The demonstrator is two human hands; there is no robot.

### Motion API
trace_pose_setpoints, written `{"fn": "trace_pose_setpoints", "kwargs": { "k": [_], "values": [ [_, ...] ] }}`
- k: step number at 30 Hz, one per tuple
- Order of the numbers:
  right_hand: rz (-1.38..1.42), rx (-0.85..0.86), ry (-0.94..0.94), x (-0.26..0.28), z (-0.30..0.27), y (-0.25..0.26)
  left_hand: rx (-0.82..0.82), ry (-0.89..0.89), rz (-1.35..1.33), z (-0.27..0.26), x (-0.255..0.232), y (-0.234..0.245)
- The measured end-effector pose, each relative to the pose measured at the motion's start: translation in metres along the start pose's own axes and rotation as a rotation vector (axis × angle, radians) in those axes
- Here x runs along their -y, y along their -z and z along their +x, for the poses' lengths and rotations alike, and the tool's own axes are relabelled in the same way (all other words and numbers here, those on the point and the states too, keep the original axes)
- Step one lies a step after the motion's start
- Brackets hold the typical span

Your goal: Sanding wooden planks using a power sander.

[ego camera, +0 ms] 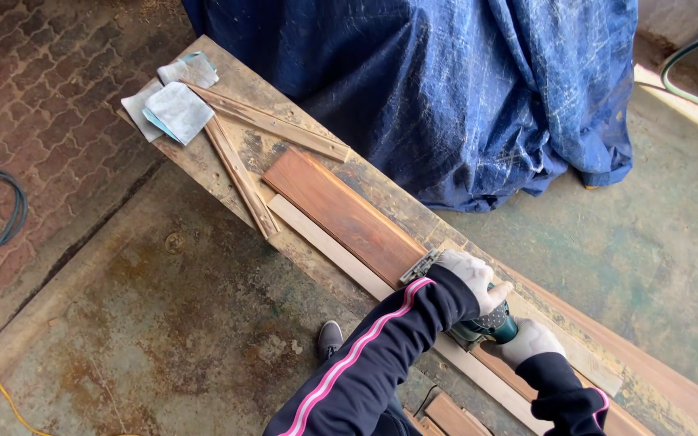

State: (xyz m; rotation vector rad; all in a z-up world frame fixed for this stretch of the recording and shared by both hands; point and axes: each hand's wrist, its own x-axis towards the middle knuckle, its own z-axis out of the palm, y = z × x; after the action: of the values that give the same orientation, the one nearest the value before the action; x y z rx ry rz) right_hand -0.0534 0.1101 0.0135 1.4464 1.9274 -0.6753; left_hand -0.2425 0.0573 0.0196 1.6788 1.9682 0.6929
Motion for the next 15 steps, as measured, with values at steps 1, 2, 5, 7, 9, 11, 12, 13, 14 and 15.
{"fn": "trace_pose_setpoints", "kwargs": {
  "k": [1,2,5,7,9,11,12,13,14,15],
  "values": [
    [0.0,-0.012,0.004,0.009,-0.002,0.005,-0.02,0.011,0.004,0.0,0.002,0.012],
    [0.0,-0.023,0.008,0.018,-0.003,0.01,-0.041,0.022,0.009,-0.001,0.004,0.022],
    [-0.033,-0.033,0.071,0.037,0.005,0.015,-0.104,0.073,0.026,-0.004,0.02,0.034],
    [-0.038,-0.04,0.098,0.056,0.007,0.026,-0.152,0.081,0.022,-0.001,0.032,0.047],
    [-0.042,-0.038,0.114,0.074,0.008,0.03,-0.188,0.089,0.012,-0.002,0.044,0.056],
    [-0.051,-0.051,0.147,0.091,0.009,0.034,-0.192,0.105,0.024,-0.001,0.056,0.066],
    [-0.053,-0.052,0.144,0.099,0.008,0.036,-0.193,0.105,0.019,0.0,0.062,0.071],
    [-0.052,-0.056,0.164,0.107,0.008,0.038,-0.185,0.111,0.017,0.001,0.068,0.075],
    [-0.05,-0.061,0.183,0.115,0.008,0.04,-0.176,0.118,0.015,0.001,0.074,0.079],
    [-0.051,-0.057,0.178,0.122,0.008,0.041,-0.171,0.119,0.01,0.004,0.081,0.083]
  ]
}}
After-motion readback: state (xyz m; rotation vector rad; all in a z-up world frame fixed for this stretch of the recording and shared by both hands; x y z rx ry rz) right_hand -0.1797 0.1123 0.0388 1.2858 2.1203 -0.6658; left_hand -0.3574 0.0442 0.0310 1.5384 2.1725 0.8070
